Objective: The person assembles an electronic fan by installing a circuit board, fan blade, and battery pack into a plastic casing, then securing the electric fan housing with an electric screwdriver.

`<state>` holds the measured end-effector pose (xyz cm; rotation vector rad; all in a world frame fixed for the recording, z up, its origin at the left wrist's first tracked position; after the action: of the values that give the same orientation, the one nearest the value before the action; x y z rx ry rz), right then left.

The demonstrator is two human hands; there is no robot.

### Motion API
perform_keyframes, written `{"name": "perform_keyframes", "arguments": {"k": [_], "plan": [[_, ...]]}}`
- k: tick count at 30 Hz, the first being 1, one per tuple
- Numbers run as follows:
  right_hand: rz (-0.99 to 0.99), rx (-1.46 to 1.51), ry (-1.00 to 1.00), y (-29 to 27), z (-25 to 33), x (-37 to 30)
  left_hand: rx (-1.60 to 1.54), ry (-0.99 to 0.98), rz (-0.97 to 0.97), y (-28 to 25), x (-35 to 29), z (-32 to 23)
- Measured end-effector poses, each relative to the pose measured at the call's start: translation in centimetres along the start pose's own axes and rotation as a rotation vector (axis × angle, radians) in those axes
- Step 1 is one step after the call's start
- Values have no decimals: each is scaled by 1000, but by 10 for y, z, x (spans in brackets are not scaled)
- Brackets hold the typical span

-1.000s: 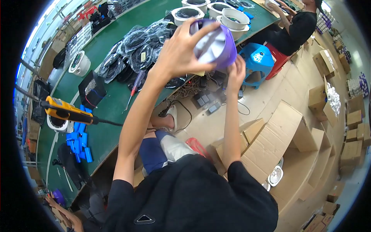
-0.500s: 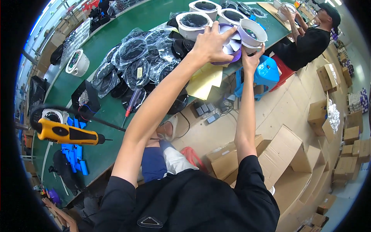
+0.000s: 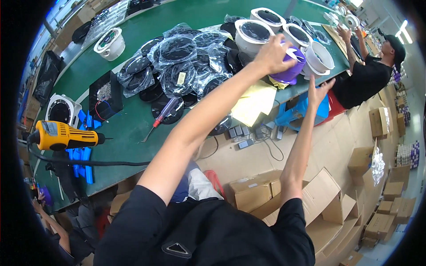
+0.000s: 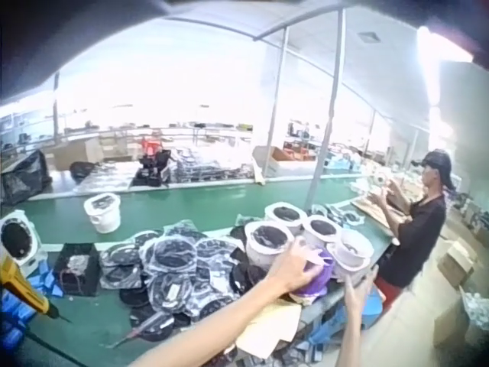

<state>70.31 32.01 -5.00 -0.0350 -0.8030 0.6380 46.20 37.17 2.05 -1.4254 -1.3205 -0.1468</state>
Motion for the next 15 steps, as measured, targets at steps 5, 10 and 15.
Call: {"name": "perform_keyframes", "arguments": {"k": [5, 10, 15], "plan": [[-45, -12, -88, 5, 70, -71, 137, -570, -226, -50, 22, 71], [113, 25, -253, 47, 91, -76, -66, -779, 78, -50, 23, 127], [173, -11, -159, 49, 89, -82, -890, -1049, -99, -35, 14, 136]]}}
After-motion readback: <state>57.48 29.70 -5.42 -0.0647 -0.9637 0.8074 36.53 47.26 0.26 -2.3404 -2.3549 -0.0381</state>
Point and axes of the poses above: each hand's wrist, its own x-axis towards the middle knuckle, its own y-axis out of the palm, z = x × y, the point moved 1 cm from there along x, towards the middle knuckle, and after that the axes turned 1 degree about -x, right-handed, at the moved point
